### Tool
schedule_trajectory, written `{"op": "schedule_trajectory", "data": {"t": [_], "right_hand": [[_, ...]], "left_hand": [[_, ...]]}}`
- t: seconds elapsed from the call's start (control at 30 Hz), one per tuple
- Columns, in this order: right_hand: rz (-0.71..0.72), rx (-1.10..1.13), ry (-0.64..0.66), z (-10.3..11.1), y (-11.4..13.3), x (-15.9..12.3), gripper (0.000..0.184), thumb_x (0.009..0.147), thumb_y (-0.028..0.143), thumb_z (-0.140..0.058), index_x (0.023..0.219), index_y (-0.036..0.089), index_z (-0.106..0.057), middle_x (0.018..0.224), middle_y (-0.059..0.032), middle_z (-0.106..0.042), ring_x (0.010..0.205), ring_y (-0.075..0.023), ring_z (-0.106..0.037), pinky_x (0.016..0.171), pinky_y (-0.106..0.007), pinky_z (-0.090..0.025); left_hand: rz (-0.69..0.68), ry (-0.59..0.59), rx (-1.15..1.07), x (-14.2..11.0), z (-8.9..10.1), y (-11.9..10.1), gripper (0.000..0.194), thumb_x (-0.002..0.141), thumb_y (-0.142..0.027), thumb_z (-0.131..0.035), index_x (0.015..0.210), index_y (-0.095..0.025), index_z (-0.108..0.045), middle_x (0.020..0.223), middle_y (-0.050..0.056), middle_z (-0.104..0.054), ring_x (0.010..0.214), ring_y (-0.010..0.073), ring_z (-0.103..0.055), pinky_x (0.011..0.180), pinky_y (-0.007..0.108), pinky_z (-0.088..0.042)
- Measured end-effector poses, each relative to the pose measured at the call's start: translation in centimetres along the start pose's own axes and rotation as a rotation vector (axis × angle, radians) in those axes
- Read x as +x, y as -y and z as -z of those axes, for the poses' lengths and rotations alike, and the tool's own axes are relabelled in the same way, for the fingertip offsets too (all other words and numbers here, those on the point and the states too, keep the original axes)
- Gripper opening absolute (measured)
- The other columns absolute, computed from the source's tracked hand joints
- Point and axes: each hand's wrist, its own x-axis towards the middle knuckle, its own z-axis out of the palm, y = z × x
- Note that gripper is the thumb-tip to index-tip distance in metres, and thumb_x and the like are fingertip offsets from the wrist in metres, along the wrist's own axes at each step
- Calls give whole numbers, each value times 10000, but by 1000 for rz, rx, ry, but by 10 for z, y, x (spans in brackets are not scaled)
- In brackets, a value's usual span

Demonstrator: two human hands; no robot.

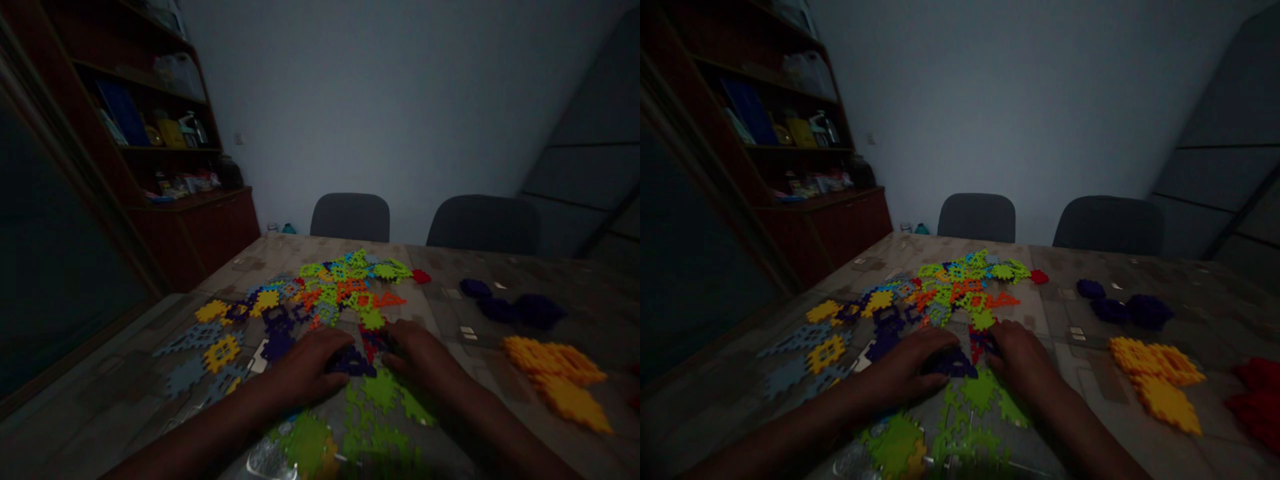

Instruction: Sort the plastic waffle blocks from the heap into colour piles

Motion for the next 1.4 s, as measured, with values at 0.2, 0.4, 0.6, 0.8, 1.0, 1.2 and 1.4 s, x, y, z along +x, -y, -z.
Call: {"op": "schedule_trajectory", "data": {"t": [0.2,0.4,0.6,0.8,1.0,1.2,1.4], "right_hand": [[-25,-57,2,-11,3,1,382,825,156,-658,1207,170,-641,1174,-156,-687,1062,-309,-631,888,-390,-448],[-37,-127,2,-3,15,4,255,842,124,-585,1077,125,-684,1052,-164,-719,984,-315,-656,822,-371,-429],[-73,-169,-20,3,14,8,264,867,85,-489,1014,114,-707,962,-183,-730,928,-310,-671,767,-350,-405],[-113,-79,-31,4,4,9,284,936,176,-480,1149,147,-665,954,-142,-747,861,-256,-693,693,-293,-416],[-81,-12,-43,1,1,10,245,887,140,-530,1074,153,-688,1056,-135,-724,981,-243,-660,830,-291,-422],[-93,15,-22,2,-2,8,304,861,137,-542,1131,170,-676,1055,-135,-733,992,-277,-670,805,-319,-433],[-120,28,-19,2,-2,8,425,880,174,-532,1302,163,-579,1043,-158,-740,968,-292,-682,746,-314,-422]], "left_hand": [[-37,33,44,16,-3,-6,521,750,-79,-753,1214,-254,-596,1160,35,-633,1094,257,-565,987,411,-443],[-32,17,87,9,1,-6,420,779,-75,-666,1161,-243,-619,1086,35,-638,1058,246,-561,956,410,-437],[-17,4,113,6,2,-7,486,767,-103,-697,1223,-235,-590,1125,70,-628,1077,281,-552,974,444,-432],[-48,45,44,15,-1,-9,524,756,-107,-745,1228,-274,-592,1183,27,-629,1106,257,-563,986,382,-434],[-49,64,22,23,-4,-11,470,741,-74,-761,1159,-251,-642,1074,46,-628,1035,265,-571,922,372,-444],[-121,130,-43,24,6,-8,611,689,-61,-830,1223,-258,-610,1236,42,-603,1165,253,-543,1038,358,-411],[-103,147,-39,21,16,-5,515,737,-31,-764,1181,-253,-629,1146,23,-649,1073,241,-599,960,356,-459]]}}
